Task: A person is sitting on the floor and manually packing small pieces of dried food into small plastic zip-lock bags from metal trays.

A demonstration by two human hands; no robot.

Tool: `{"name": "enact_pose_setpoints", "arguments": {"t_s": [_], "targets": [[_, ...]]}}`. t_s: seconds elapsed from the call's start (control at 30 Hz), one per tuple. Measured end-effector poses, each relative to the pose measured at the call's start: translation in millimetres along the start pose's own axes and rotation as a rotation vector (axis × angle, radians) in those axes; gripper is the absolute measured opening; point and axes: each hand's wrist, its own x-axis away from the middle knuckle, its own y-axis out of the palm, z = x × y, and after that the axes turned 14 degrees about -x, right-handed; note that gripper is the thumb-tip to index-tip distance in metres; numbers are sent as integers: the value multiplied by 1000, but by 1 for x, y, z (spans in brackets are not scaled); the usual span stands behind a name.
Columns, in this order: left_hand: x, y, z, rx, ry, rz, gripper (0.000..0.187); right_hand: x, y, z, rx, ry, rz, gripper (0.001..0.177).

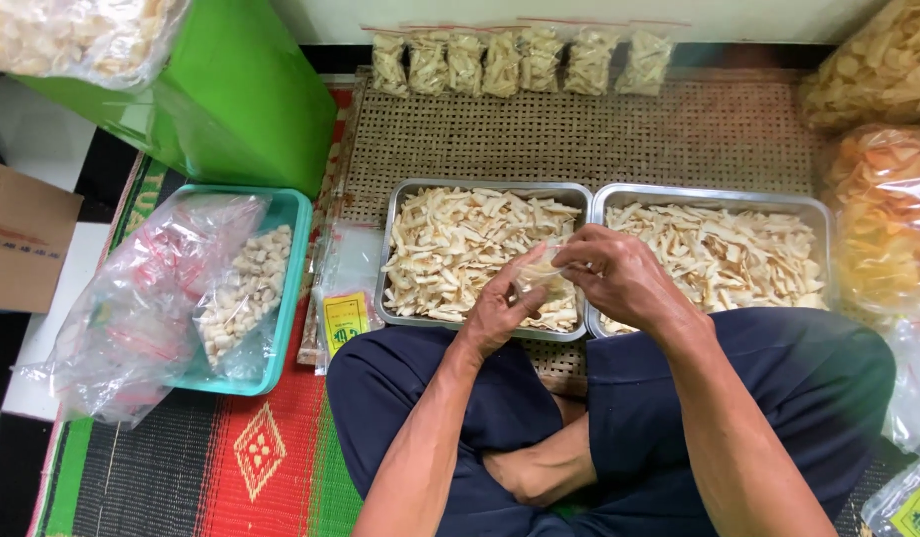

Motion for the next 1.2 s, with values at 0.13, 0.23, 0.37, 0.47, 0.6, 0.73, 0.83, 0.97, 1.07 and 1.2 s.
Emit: {"name": "enact_pose_setpoints", "arguments": {"t_s": [0.13, 0.23, 0.37, 0.47, 0.6, 0.73, 0.83, 0.97, 1.07, 1.2], "targets": [[-7, 2, -5, 88, -42, -7, 47, -2, -2, 5, -10, -40, -12, 12], [-10, 3, -9, 109, 8, 22, 43, -5, -1, 14, -149, -91, 7, 12], [-13, 2, 5, 414, -76, 200, 46, -11, 10, 51, -267, -62, 214, 20], [-18, -13, -31, 468, -110, 295, 47, -13, 31, 91, -76, 135, 130, 17], [-21, -18, -44, 410, -112, 409, 35, -16, 65, 112, 300, 268, -85, 21], [-17, -13, -30, 346, -136, 451, 39, -20, 107, 144, 361, 252, -150, 21], [-12, -7, 12, 213, -145, 449, 48, -18, 104, 124, 188, 356, -73, 29], [-8, -12, -33, 13, -129, 409, 45, -10, 85, 91, -18, 459, 59, 36], [-8, -11, -38, -43, -129, 392, 45, 1, 68, 76, -171, 299, 251, 28], [-11, -9, -48, -147, -127, 350, 46, 14, 48, 54, -348, -37, 381, 24]]}}
